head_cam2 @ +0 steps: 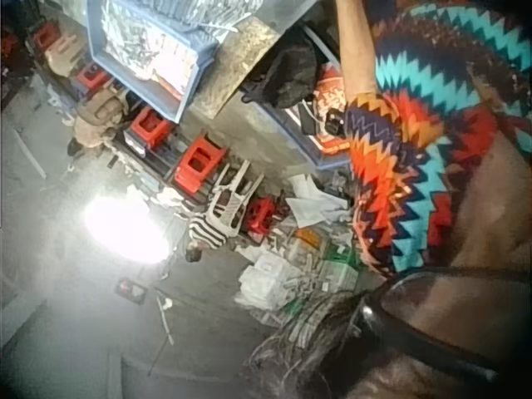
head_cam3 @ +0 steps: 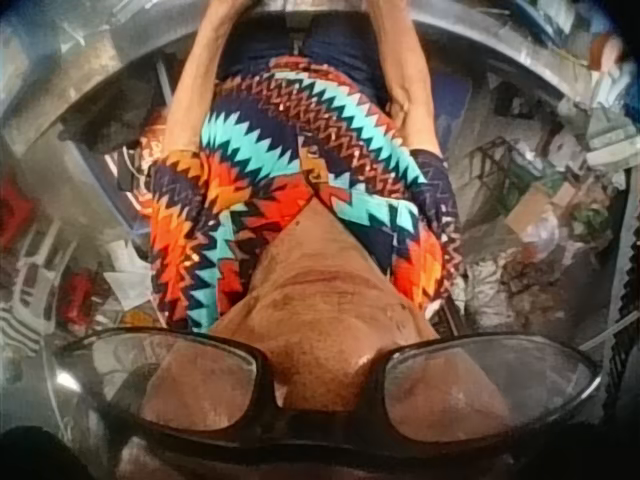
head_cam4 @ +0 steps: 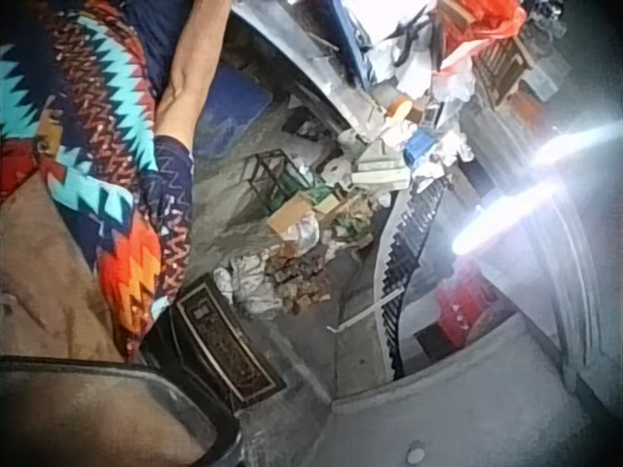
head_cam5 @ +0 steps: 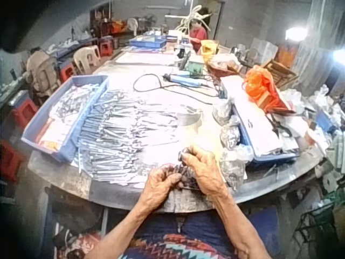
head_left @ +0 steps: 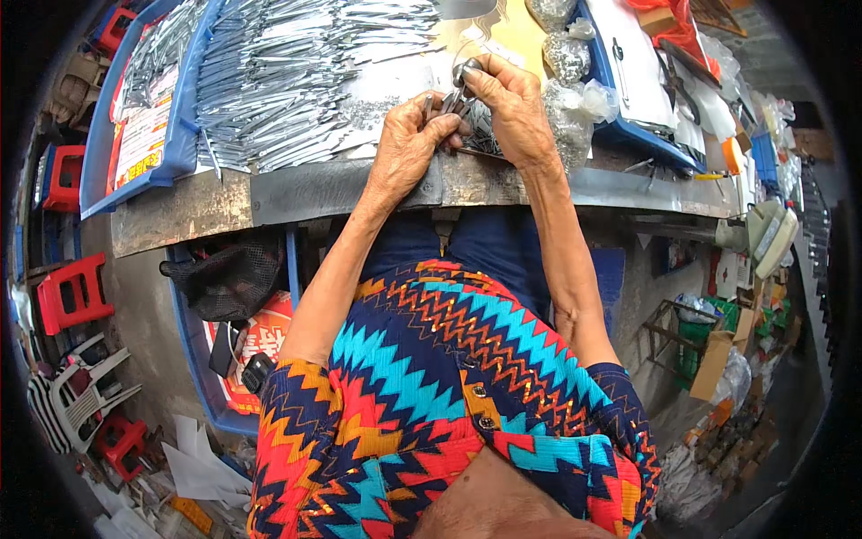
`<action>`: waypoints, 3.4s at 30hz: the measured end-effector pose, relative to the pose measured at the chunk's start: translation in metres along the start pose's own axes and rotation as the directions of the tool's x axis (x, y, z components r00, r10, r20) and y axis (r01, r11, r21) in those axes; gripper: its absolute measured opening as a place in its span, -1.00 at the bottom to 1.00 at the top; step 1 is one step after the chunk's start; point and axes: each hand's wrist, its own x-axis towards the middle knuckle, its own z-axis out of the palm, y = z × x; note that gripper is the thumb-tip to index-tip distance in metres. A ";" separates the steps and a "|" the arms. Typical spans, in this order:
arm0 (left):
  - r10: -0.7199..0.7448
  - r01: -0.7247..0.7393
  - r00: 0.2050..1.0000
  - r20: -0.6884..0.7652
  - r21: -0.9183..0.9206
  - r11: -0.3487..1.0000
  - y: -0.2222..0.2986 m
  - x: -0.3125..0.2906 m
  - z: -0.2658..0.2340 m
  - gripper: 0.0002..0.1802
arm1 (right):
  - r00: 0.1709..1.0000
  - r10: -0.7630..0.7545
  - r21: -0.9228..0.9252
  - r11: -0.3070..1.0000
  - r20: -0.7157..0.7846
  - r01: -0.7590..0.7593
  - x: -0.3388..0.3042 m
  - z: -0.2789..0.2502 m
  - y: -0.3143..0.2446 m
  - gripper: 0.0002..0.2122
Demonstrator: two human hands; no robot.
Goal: The person assembles metal components by hand, gathering metal strips and inserting fasteners into them from a metal tin on the workbench.
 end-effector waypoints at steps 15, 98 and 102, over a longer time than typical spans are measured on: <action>-0.012 0.012 1.000 0.008 -0.001 1.000 -0.001 0.000 0.000 -0.89 | 1.000 0.004 0.102 0.995 -0.020 -0.002 0.000 0.003 0.002 -0.87; 0.042 -0.043 0.999 -0.020 -0.035 0.998 -0.002 -0.001 -0.001 -0.83 | 0.949 0.008 -0.945 0.098 0.315 0.313 -0.003 -0.022 0.012 -0.84; 0.048 -0.049 0.999 -0.017 -0.030 0.998 -0.002 -0.001 -0.001 -0.84 | 0.926 0.007 -0.923 0.085 0.377 0.375 0.002 -0.025 0.011 -0.88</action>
